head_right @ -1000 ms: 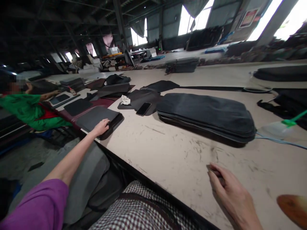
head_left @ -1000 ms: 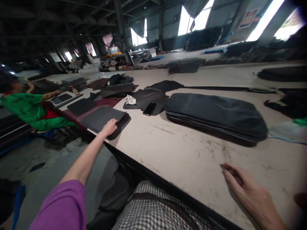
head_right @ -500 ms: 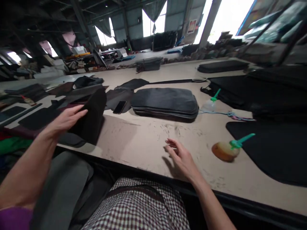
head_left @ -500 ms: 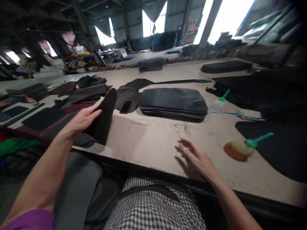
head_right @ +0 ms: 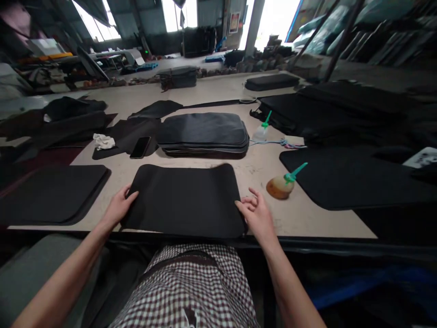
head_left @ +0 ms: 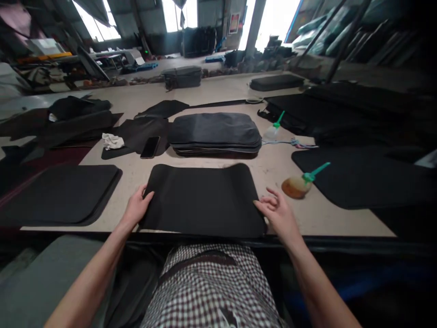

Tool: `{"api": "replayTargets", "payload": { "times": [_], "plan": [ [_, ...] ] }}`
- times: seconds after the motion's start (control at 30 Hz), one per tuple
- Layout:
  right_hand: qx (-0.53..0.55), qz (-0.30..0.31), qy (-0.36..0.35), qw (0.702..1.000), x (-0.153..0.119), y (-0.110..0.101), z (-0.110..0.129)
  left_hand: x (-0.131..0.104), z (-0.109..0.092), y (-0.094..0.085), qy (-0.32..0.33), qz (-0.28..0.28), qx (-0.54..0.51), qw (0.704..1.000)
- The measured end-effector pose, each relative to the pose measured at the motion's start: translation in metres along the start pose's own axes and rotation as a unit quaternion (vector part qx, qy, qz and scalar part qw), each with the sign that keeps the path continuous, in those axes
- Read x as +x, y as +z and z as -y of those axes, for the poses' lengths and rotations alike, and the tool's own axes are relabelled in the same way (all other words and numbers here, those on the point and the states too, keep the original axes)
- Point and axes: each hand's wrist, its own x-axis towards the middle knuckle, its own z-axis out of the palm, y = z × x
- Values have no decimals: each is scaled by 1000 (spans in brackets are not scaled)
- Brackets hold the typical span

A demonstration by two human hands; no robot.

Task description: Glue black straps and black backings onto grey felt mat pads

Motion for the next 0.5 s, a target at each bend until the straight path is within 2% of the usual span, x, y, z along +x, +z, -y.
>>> {"api": "replayTargets", "payload": {
  "times": [0.03,0.1,0.13,0.2,0.27,0.33,0.43,0.5],
  "plan": [
    [-67,-19,-24,997,0,1,-5,-1,3,5,48,-25,92,994],
    [-196,-45,-80,976,-1,4,-12,-4,0,12,150,-68,236,958],
    [-246,-51,-109,962,-1,5,-14,-7,-6,15,197,-68,276,938],
    [-300,-71,-155,939,-1,5,-19,-11,-18,27,281,-10,310,908],
    [-292,-121,-162,935,1,0,-25,-15,-27,46,345,90,319,878],
    [-234,-200,-124,943,7,-11,-32,-18,-28,66,378,164,330,849],
    [-159,-316,-65,933,25,-35,-40,-19,-22,89,393,193,340,832],
    [-147,-352,-45,923,41,-50,-43,-18,-17,95,393,191,337,834]
  ]
}}
